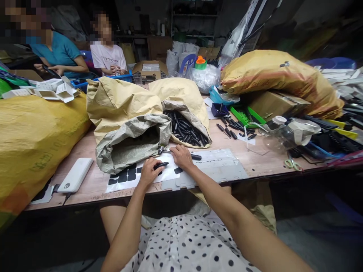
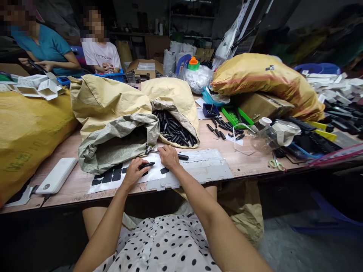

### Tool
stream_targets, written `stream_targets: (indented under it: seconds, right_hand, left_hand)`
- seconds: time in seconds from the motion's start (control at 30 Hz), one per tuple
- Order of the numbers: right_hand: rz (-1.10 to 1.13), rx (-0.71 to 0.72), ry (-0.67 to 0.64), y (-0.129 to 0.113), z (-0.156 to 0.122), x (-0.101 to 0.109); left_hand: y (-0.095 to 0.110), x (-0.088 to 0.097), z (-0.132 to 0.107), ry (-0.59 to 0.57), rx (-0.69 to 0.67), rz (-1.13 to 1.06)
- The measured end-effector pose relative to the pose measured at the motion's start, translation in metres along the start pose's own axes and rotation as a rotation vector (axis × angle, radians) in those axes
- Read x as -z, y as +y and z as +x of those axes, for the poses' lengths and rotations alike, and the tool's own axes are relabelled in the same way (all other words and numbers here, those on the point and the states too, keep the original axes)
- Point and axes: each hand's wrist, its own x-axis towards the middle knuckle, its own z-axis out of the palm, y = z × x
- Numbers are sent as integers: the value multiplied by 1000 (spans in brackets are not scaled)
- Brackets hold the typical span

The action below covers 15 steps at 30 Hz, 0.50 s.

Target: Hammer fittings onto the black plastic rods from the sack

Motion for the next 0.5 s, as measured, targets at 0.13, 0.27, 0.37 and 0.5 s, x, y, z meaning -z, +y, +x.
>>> stream_targets:
  seconds: [0.13, 0.27, 0.37, 0.5]
  right_hand:
    - [-2, -5, -4, -2, 2, 2]
    - [-15, -10, -8, -3, 1, 3]
    - [-18, -16, -10, -4, 1, 4]
    - [-23, -18, -10, -5, 2, 3]
  left_hand:
    - [27, 10, -34, -112, 14, -161]
    - [41, 2, -83, -551, 163, -311]
    - [25, -23, -107, -681, 317, -238]
    - [-18, -65, -119, -595, 548, -68]
